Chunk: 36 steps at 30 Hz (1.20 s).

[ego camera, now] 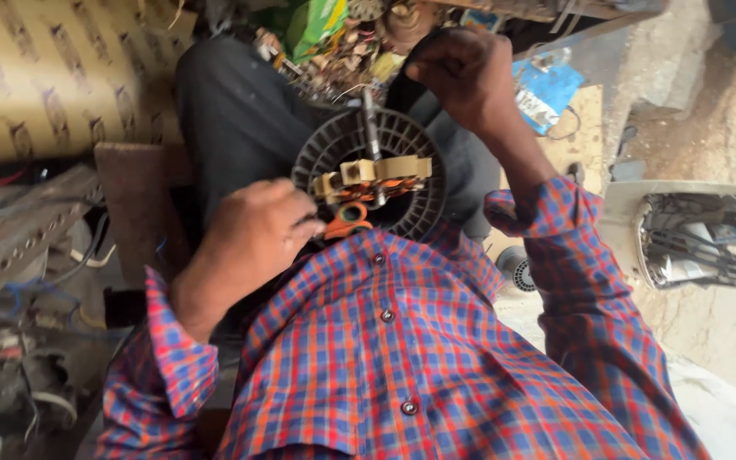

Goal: The person sits on the ground with a fan motor armature resting on a fan cage on their lap. They fit and press small components onto the armature shaft, turn the rotor, and work the copper windings by hand, occasionally reaching to the cluttered workbench beside them for parts.

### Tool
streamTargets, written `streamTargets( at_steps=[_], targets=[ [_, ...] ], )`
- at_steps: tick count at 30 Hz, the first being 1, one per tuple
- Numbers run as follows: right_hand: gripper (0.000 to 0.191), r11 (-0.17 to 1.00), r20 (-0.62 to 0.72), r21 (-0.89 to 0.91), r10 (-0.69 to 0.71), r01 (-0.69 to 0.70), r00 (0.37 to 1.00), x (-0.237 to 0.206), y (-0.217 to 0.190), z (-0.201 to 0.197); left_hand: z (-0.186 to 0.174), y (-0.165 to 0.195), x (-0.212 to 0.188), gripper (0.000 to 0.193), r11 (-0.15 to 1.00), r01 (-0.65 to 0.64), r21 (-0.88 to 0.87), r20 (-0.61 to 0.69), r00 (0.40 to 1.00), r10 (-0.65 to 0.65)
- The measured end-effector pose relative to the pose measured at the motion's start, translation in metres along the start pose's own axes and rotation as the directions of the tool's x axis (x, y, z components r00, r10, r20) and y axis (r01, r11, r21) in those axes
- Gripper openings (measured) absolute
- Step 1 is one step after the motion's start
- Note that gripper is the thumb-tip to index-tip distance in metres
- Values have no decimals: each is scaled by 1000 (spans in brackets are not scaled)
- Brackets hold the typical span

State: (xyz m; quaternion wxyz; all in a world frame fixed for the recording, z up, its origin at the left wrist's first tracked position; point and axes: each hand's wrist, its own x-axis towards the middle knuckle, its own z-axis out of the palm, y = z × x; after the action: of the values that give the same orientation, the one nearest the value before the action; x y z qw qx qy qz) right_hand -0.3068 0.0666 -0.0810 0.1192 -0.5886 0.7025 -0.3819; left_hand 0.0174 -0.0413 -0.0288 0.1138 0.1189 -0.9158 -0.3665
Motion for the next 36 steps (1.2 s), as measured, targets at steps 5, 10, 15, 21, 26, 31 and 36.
streamTargets(
  at_steps=[5, 10, 15, 21, 26, 31, 36],
  targets=[
    [11, 941, -103, -283, -220, 184, 970, 15, -39, -20, -4, 13, 85, 22, 913, -42, -405, -210, 976, -48],
    [26, 866, 211, -188, -426, 464, 880, -34, -106, -30, 0, -17, 140, 15, 940, -190, -282, 34, 978, 208],
    [18, 993, 579, 96, -112, 70, 807, -69, -154, -57, -25, 8, 96, 14, 849, -4, -528, -54, 998, -29],
    [15, 990, 143, -25, -134, 139, 981, -28, -79, -45, 20, 43, 50, 27, 783, -385, 488, -213, 818, 535],
    [15, 973, -66, 226, -36, 50, 997, -9, -5, -7, 33, 3, 80, 11, 850, 3, -528, -215, 967, -137],
    [17, 930, 117, -161, -315, 331, 942, -39, -86, -22, -11, -3, 136, 16, 954, -97, -285, 193, 969, 156],
    [10, 933, 379, -189, -219, 307, 899, -63, -143, -53, -18, 33, 89, 9, 757, -165, -632, -209, 977, 38]
  ],
)
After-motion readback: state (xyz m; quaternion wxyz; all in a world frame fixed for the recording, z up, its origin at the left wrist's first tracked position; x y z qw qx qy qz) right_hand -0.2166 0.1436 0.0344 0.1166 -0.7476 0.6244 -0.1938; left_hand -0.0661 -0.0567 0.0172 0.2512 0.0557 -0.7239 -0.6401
